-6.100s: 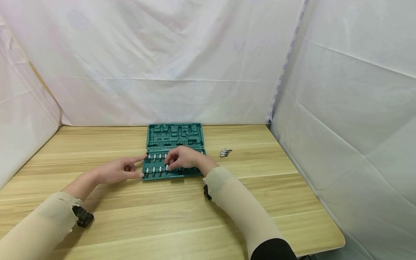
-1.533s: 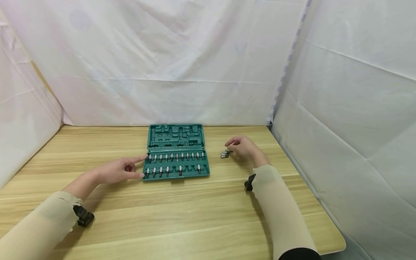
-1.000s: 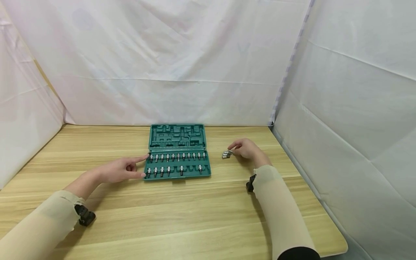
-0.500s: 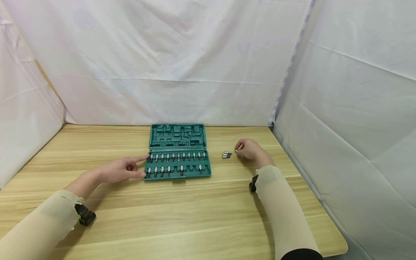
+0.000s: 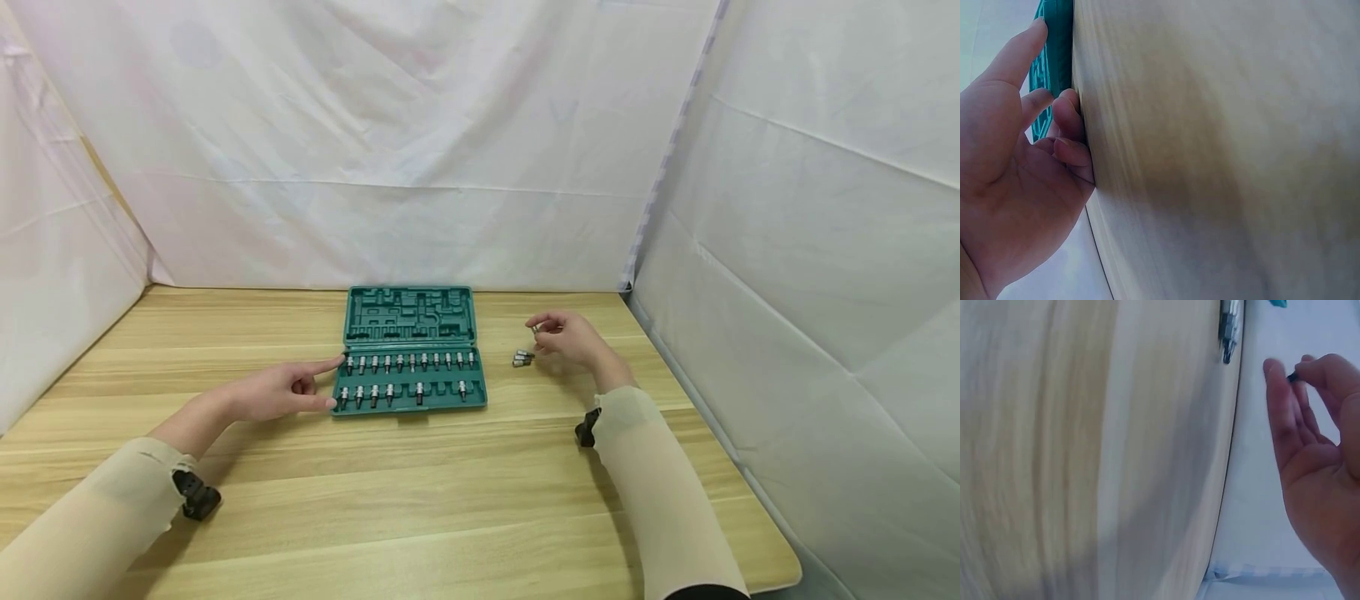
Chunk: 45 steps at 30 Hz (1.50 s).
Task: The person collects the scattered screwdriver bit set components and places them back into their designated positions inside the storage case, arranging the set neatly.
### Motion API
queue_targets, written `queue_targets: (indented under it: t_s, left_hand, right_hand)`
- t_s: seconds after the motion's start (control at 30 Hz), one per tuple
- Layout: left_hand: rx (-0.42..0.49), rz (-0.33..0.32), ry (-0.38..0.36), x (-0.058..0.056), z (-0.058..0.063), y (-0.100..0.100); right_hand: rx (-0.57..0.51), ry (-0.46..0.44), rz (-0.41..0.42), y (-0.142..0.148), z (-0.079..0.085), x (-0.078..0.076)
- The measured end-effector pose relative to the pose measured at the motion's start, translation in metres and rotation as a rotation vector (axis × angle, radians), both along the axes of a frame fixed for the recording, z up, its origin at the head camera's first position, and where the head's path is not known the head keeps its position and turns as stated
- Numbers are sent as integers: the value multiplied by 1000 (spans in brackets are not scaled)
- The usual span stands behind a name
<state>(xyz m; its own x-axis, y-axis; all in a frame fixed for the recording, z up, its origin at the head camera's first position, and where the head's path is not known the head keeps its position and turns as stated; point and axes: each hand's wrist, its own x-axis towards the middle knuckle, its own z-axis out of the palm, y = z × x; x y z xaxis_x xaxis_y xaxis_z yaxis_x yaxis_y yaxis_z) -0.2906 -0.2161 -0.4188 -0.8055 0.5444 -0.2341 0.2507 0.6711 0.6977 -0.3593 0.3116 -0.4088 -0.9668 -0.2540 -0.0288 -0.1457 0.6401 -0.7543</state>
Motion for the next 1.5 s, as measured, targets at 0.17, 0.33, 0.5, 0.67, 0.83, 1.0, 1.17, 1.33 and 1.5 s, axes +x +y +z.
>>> queue_targets:
  t_s: [0.17,0.33,0.5,0.67,0.83,1.0,1.17,1.33,1.5]
  left_hand:
    - [-7,-2,2,0,1,0]
    - [-7,-3,4,1,2,0]
    - [-10,-4,9,1,3,1]
    - [-10,-1,11,1,3,1]
    - [-15,-2,14,0,2,1]
    - [-15,-1,11,0,2,1]
    - [-9,2,5,1,3,1]
    - [-7,2,1,1,4,1]
    - [-9,1,9,1,3,1]
  right_hand:
    - [-117,-25,86,-11,2,2]
    - [-197,-73,130,-27,5,7]
    - [-274,-135,170,-47,5,12]
    - [-256,-129,209,-68,7,19]
    - [-185,-84,248,-88,7,23]
    - [-129,-30,258,-105,6,24]
    - [-111,-8,285,-121,5,24]
    - [-87,-23,318,-139,5,25]
    - [-30,-28,350,-157,0,25]
